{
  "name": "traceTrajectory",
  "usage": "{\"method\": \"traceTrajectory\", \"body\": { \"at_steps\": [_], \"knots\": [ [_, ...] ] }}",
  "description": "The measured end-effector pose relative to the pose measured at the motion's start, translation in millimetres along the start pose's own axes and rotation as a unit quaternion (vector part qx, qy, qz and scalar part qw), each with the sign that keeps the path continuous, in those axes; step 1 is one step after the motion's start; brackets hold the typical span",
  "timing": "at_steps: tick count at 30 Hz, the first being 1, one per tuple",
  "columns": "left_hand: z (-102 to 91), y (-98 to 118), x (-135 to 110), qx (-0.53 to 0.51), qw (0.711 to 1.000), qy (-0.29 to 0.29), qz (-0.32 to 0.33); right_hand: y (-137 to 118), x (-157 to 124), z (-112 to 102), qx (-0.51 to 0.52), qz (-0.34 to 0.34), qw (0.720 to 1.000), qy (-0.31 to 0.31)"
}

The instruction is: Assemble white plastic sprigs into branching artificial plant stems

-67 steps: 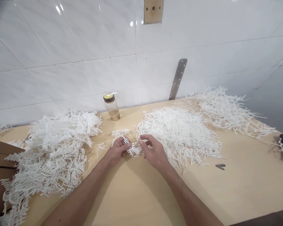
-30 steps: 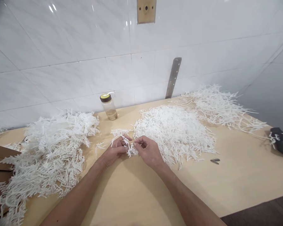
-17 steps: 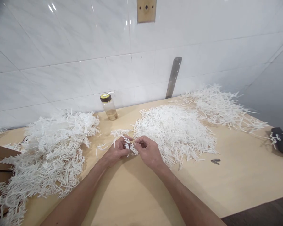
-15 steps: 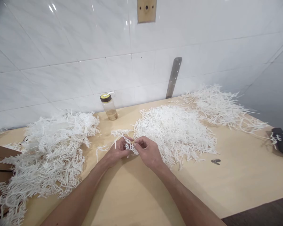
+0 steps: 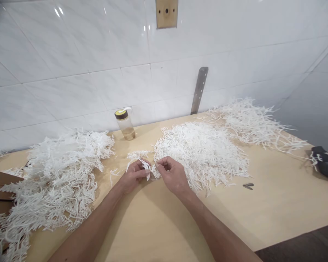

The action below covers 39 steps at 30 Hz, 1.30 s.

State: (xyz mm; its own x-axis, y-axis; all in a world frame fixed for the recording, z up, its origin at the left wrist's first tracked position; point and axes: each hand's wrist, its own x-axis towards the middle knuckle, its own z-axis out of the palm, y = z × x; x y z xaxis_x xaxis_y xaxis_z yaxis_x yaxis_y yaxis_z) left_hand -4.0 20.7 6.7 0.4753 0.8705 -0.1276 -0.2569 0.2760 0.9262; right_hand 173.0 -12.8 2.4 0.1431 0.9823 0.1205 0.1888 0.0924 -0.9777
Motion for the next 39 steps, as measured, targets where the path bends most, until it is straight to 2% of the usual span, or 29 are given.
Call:
{"method": "traceTrajectory", "body": {
  "at_steps": [6,14,17,24,35,39],
  "knots": [
    [-3.0,-2.1,1.2,0.005,1.0,0.013,-0.012,0.1,-1.2,0.7,0.002,0.01,1.0,-0.005],
    [-1.9,-1.6,2.2,-0.032,0.999,-0.009,-0.006,-4.4,-2.1,4.1,-0.004,0.013,1.0,-0.011],
    [-1.2,-1.0,2.0,-0.039,0.999,-0.001,-0.013,-5.1,-2.5,4.9,-0.005,0.013,1.0,-0.013],
    [7.1,1.5,-0.7,-0.021,0.998,0.053,-0.002,-1.1,-2.5,7.9,-0.005,0.013,1.0,0.002],
    [4.6,-2.4,0.4,0.037,0.996,0.07,-0.028,-0.2,-2.9,9.3,-0.01,0.006,1.0,0.01],
    [5.1,-4.5,-0.4,0.042,0.997,0.056,-0.018,1.6,-2.5,9.2,-0.008,-0.003,1.0,0.02]
  ]
}}
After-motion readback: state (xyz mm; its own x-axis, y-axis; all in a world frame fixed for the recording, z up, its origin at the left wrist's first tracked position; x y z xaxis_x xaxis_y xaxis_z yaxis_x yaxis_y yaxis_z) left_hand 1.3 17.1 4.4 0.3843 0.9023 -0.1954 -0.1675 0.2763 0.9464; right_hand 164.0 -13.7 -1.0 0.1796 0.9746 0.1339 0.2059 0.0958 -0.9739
